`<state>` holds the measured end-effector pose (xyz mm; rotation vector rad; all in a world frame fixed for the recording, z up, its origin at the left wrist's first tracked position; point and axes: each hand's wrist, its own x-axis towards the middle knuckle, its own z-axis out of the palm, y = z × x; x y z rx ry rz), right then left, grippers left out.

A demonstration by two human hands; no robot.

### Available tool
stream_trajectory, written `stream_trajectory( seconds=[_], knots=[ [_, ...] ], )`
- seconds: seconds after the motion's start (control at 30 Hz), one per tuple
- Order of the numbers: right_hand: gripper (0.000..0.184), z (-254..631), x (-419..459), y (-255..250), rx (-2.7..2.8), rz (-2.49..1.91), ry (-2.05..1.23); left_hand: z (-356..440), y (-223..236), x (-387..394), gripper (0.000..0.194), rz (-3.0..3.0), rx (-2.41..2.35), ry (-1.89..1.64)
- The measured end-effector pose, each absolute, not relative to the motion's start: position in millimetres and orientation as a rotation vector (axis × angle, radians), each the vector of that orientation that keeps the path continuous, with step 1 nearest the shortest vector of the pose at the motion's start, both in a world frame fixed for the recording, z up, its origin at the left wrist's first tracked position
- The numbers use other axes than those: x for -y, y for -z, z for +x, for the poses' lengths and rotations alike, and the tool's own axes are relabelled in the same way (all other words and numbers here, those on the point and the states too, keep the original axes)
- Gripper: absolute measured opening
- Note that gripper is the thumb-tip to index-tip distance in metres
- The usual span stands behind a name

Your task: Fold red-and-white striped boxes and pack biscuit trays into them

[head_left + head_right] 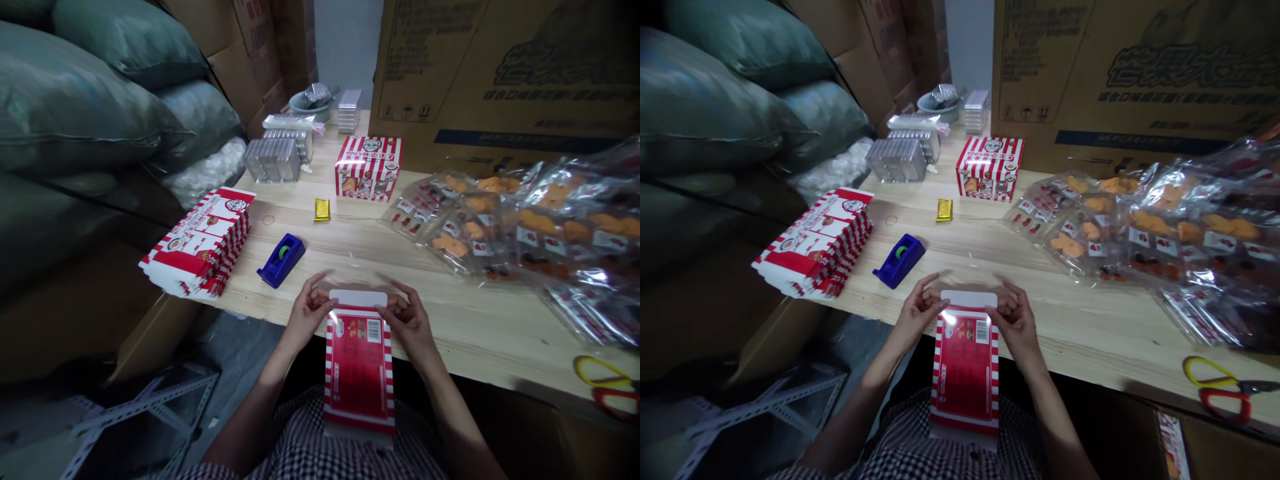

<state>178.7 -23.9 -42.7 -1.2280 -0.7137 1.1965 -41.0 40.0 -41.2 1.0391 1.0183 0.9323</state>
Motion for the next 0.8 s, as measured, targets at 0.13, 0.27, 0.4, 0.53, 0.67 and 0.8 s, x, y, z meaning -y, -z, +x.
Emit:
stream_trajectory(
  seconds=[0.13, 0.27, 0.4, 0.53, 0.67, 0.8],
  knots=[
    [0.055, 193, 21, 44, 0.732, -1.186, -1.511, -40, 37, -42, 0.036, 0.919, -0.941, -0.785],
    [0.026, 197, 21, 57, 0.712, -1.225, -1.506, -42, 30, -41, 0.031, 0.934, -0.861, -0.723],
    [0.020, 191, 24, 66, 0.726, -1.270, -1.337, -44, 28, -38, 0.030, 1.096, -0.849, -0.662],
    [0.016, 188, 26, 61, 0.869, -1.277, -1.265, -39, 35, -34, 0.032, 1.167, -0.987, -0.715],
    [0.023, 187, 23, 49, 0.931, -1.223, -1.357, -31, 38, -33, 0.029, 1.115, -1.016, -0.760],
    [0.026, 181, 19, 41, 0.956, -1.178, -1.392, -22, 33, -36, 0.038, 1.068, -1.041, -0.848]
  ],
)
